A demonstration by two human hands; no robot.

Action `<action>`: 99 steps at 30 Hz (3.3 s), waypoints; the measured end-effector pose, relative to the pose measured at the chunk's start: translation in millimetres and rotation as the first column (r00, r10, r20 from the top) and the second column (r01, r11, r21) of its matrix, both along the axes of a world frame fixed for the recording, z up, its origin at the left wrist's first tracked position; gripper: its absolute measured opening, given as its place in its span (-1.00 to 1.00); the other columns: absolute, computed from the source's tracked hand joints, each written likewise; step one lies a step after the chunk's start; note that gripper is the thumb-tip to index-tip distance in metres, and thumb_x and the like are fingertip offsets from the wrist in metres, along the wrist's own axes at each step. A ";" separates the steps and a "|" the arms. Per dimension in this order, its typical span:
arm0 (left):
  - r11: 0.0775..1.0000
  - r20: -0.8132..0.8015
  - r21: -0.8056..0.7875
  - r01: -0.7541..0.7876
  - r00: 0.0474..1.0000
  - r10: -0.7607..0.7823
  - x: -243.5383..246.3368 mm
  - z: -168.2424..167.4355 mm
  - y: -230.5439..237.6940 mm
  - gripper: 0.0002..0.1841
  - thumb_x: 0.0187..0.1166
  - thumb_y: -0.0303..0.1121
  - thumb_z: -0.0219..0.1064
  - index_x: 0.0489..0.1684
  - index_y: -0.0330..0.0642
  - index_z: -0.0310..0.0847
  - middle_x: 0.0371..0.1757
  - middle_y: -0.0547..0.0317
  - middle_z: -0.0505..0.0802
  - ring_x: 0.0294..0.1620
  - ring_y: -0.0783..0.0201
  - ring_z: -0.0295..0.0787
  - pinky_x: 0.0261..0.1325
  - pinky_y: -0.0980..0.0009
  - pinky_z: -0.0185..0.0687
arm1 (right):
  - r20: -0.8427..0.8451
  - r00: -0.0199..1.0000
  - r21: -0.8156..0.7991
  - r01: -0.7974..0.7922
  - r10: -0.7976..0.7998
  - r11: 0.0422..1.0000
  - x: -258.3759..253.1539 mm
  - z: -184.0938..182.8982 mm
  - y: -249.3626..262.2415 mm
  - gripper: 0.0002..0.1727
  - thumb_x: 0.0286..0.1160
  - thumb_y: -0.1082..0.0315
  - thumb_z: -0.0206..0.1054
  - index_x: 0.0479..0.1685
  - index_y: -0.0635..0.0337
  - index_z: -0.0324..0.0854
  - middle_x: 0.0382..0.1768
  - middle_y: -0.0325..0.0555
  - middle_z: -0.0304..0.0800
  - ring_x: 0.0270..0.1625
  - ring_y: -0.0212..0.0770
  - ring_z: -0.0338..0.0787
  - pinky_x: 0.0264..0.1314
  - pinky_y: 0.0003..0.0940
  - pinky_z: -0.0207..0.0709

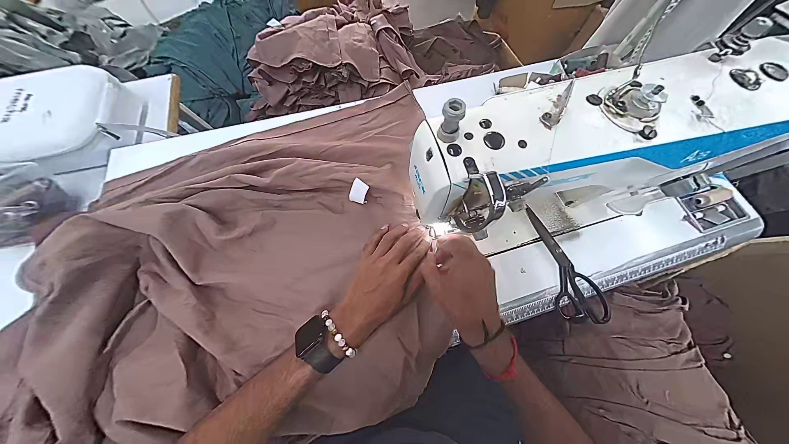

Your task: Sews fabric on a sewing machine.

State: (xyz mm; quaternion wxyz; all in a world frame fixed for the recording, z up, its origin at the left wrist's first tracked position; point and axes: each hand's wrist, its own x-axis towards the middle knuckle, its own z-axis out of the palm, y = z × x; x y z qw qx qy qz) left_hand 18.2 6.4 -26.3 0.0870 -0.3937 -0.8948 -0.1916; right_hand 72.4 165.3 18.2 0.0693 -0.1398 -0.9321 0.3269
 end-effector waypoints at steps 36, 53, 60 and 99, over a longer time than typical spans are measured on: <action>0.999 -0.092 -0.029 -0.038 0.995 0.035 -1.7 -4.9 1.6 -0.59 0.80 0.03 0.03 0.40 0.28 0.73 0.53 0.29 0.71 0.68 0.12 0.40 0.64 0.02 0.27 | -0.036 0.979 -0.572 0.145 -0.202 0.807 92.5 -15.4 -36.4 -0.48 0.54 0.29 0.27 0.47 0.32 0.59 -0.24 -0.24 0.88 -0.36 -0.53 0.77 -0.36 -0.55 0.67; 0.984 -0.139 -0.144 -0.106 0.987 0.086 9.8 1.4 5.0 -0.60 0.79 -0.04 0.02 0.40 0.26 0.70 0.50 0.25 0.71 0.61 0.01 0.46 0.58 -0.04 0.29 | -0.004 0.987 -0.507 0.135 -0.159 0.851 89.8 -16.4 -24.7 -0.50 0.56 0.25 0.27 0.49 0.17 0.65 -0.30 -0.36 0.92 -0.46 -0.59 0.75 -0.43 -0.57 0.68; 0.994 -0.136 -0.104 -0.035 0.990 0.021 -2.1 3.7 1.3 -0.63 0.79 -0.04 0.07 0.34 0.22 0.74 0.40 0.21 0.75 0.58 0.03 0.47 0.58 0.00 0.29 | -0.034 0.986 -0.434 0.131 -0.162 0.891 78.3 -20.5 -21.5 -0.49 0.50 0.28 0.28 0.47 0.15 0.68 -0.44 -0.39 0.84 -0.61 -0.59 0.59 -0.59 -0.56 0.53; 0.987 -0.151 -0.091 -0.129 0.982 0.114 12.3 -0.3 5.9 -0.62 0.75 -0.03 0.04 0.32 0.24 0.73 0.46 0.23 0.72 0.56 0.03 0.47 0.56 -0.01 0.24 | -0.012 0.992 -0.308 0.119 -0.129 0.944 61.1 -13.4 -10.1 -0.47 0.39 0.30 0.31 0.42 0.12 0.73 -0.74 -0.51 0.49 -0.76 -0.56 0.32 -0.74 -0.55 0.25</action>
